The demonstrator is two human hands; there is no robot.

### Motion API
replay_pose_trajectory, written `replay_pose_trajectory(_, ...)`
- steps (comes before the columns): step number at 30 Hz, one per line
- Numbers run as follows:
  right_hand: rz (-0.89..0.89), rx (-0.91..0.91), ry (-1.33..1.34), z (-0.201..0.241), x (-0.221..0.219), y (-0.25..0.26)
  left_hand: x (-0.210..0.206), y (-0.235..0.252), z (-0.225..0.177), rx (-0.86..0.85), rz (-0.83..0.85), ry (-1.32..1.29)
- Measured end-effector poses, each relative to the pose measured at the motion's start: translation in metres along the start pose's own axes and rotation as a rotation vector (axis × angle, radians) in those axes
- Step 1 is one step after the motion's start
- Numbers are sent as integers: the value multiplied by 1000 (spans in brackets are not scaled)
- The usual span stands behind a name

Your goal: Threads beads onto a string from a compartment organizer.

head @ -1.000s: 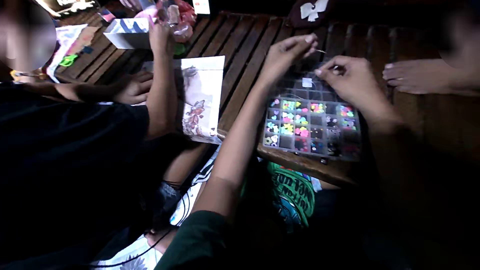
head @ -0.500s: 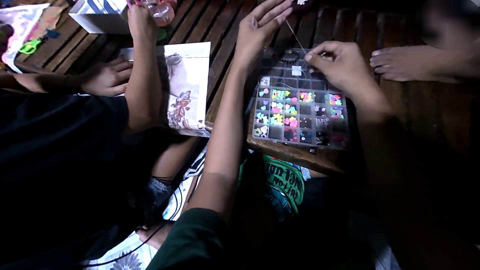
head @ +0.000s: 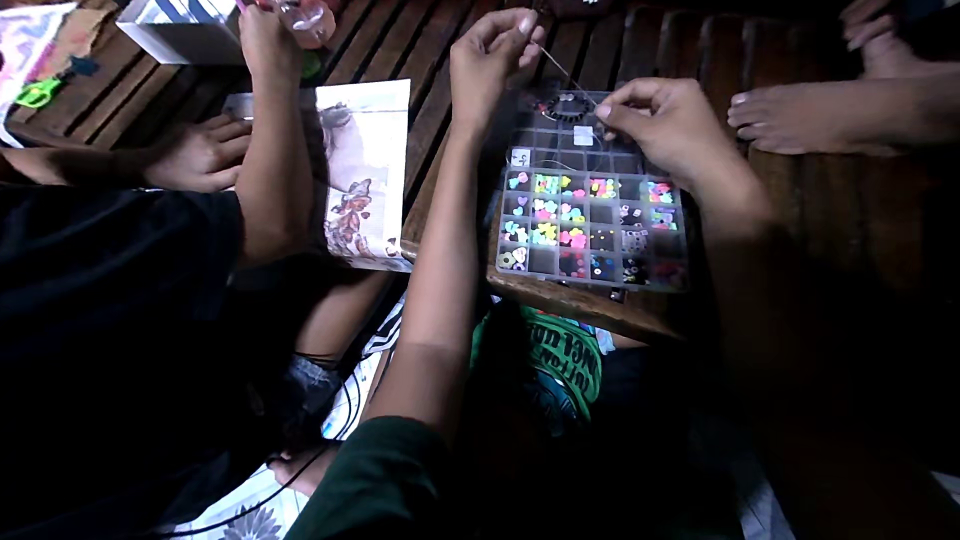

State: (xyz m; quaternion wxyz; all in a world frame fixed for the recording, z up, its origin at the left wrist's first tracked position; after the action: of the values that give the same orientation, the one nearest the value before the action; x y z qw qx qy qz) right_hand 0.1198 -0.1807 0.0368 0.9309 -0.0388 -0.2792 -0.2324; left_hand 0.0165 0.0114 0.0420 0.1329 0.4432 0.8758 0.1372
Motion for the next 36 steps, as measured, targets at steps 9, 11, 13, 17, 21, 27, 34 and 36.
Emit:
replay_pose_trajectory(9,-3,-59,509,3,6,-5,-7,-2,-2,34,22,18)
replay_pose_trajectory(11,2,-72,491,1,6,-4,-4,-1,-1,12,0,48)
replay_pose_trajectory(13,18,-83,476,0,6,-4,-2,-1,0,-3,-20,70)
replay_pose_trajectory(17,95,-64,434,5,5,-6,-2,-1,1,-23,-17,92)
replay_pose_trajectory(21,187,31,339,7,1,-7,-3,0,2,-48,-26,150)
replay_pose_trajectory(27,250,79,202,12,-6,-9,-5,-1,0,-53,-26,-1)
replay_pose_trajectory(34,4,118,583,5,14,-6,-3,-1,3,1,-27,91)
replay_pose_trajectory(36,-139,105,753,1,21,-4,-2,1,6,5,-21,224)
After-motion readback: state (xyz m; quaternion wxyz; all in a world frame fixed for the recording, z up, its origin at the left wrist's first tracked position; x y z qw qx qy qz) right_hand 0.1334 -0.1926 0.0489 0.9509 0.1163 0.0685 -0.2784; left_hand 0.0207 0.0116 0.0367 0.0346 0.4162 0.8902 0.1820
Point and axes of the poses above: each hand's wrist, its own y-axis towards the middle knuckle, its own x-axis out of the back of the hand, z = x × y, the point moved 3 cm from there along y, towards the middle knuckle, and after that the axes turned 8 degrees about z, right-handed, at the moved point
